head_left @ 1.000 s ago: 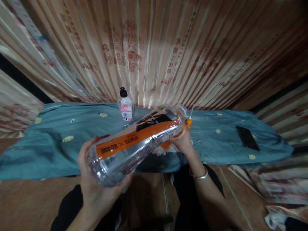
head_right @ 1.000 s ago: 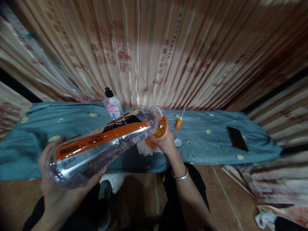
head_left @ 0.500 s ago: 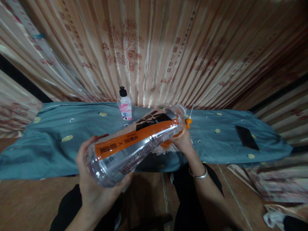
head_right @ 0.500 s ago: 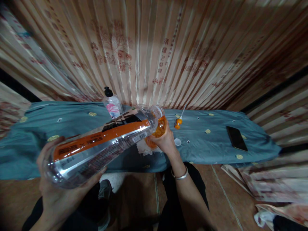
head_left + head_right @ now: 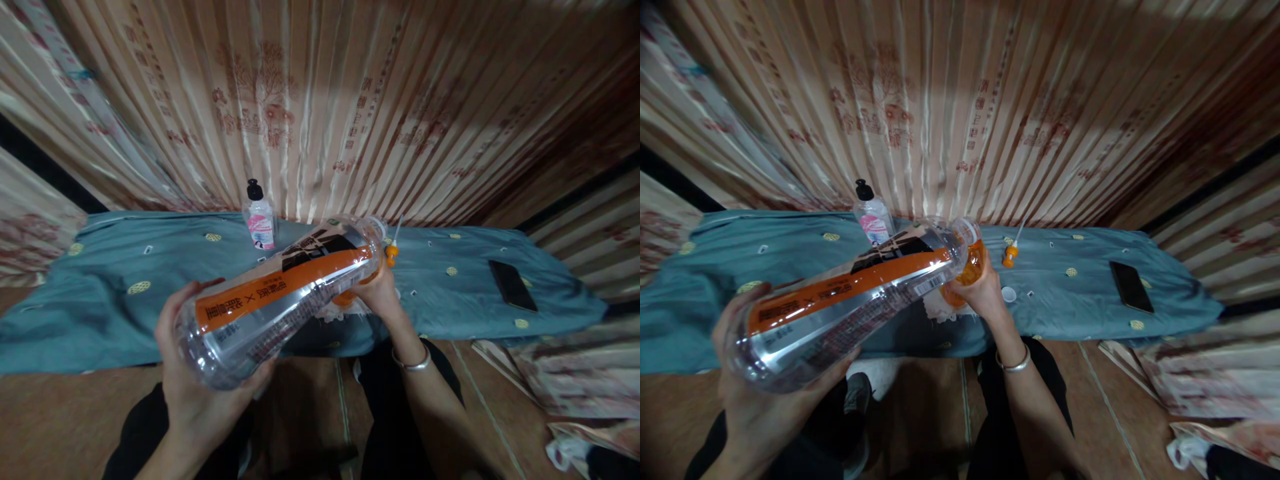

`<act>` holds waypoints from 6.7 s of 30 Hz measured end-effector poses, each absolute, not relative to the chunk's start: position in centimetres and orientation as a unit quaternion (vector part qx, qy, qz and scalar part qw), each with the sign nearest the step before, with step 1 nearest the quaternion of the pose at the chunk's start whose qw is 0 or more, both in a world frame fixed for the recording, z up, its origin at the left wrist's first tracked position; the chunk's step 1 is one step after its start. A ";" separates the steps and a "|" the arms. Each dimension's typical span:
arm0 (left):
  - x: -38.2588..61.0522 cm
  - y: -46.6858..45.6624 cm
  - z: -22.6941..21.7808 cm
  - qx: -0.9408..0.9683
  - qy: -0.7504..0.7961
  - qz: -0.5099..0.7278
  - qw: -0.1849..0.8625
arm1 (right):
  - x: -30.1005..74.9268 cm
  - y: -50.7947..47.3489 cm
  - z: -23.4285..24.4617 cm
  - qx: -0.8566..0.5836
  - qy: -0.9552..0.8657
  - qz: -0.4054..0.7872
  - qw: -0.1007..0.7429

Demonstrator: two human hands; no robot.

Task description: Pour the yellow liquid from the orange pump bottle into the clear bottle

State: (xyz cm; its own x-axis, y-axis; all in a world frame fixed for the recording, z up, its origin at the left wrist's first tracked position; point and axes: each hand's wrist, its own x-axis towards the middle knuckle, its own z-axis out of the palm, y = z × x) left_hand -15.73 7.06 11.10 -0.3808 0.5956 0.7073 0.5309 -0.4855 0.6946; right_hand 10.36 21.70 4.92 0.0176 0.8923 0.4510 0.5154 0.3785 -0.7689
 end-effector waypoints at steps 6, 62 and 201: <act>-15.7 7.1 11.1 0.561 0.509 0.653 0.016 | 10.3 21.6 4.9 -0.528 -0.665 0.196 0.490; -16.2 7.2 10.9 0.582 0.511 0.633 0.000 | 10.4 21.7 5.0 -0.524 -0.667 0.184 0.496; -16.1 7.2 10.6 0.574 0.532 0.621 0.043 | 10.2 22.0 4.6 -0.518 -0.637 0.251 0.513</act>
State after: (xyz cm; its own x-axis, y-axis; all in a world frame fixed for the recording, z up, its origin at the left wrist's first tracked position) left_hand -16.12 7.20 10.64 -0.3370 0.6645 0.6670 0.5581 -0.4295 0.7099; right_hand 10.25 22.01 4.61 0.0631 0.9174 0.3928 0.4025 0.3368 -0.8512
